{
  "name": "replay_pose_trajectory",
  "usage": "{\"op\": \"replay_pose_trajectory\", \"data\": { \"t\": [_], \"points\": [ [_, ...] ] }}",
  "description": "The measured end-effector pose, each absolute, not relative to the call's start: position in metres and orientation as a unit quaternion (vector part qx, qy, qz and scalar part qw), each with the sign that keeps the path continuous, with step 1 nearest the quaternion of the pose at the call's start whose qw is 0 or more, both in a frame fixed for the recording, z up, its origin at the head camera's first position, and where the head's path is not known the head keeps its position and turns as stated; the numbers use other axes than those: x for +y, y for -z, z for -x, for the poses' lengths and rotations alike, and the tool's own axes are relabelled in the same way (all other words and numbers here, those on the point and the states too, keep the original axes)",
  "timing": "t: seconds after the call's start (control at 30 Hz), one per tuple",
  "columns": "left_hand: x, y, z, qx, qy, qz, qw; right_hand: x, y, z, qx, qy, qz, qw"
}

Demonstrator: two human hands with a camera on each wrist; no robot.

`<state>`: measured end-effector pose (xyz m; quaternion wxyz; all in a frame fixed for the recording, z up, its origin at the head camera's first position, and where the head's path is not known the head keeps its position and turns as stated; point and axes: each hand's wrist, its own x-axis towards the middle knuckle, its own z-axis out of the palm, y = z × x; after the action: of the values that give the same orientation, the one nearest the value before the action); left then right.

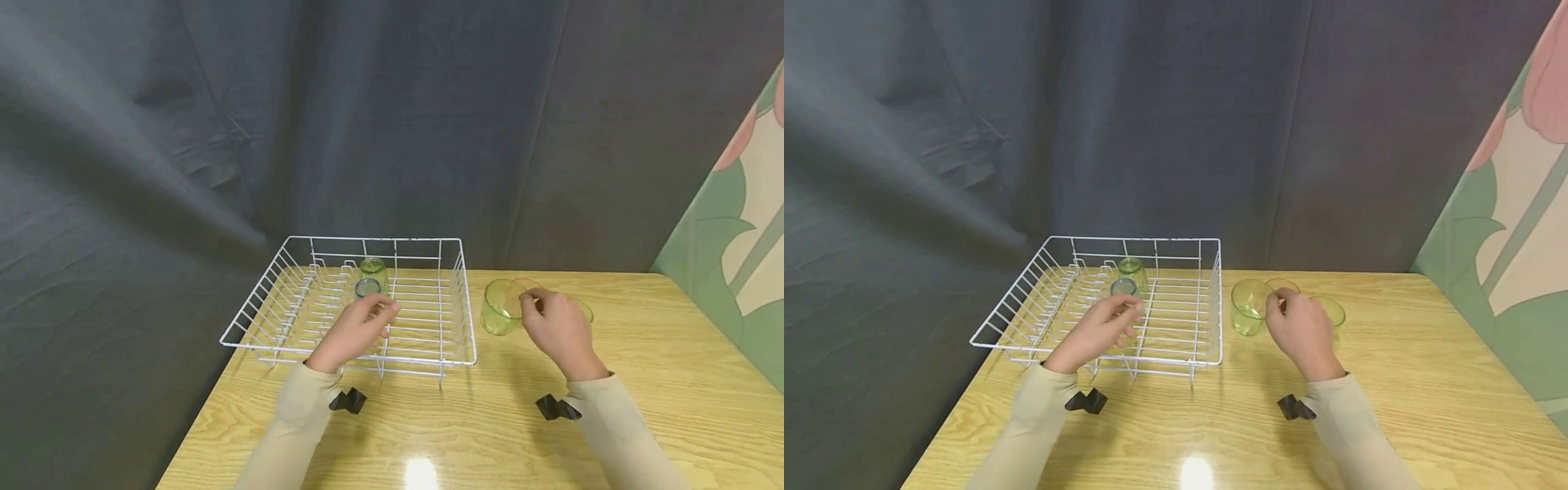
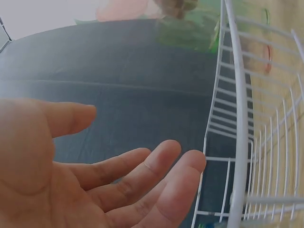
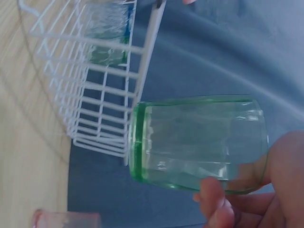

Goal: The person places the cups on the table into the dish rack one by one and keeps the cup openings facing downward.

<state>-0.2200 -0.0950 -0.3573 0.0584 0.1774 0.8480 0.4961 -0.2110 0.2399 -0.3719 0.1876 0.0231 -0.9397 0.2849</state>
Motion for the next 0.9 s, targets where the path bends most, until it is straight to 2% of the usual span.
{"op": "replay_pose_trajectory", "data": {
  "t": [0.27, 0.9],
  "points": [
    [-0.078, 0.357, 0.218, 0.821, -0.531, -0.197, 0.076, 0.220, 0.357, 0.195, -0.918, -0.315, -0.052, 0.235],
    [-0.046, 0.362, 0.230, 0.796, -0.547, -0.178, 0.188, 0.173, 0.361, 0.183, -0.886, -0.333, -0.125, 0.298]
  ]
}}
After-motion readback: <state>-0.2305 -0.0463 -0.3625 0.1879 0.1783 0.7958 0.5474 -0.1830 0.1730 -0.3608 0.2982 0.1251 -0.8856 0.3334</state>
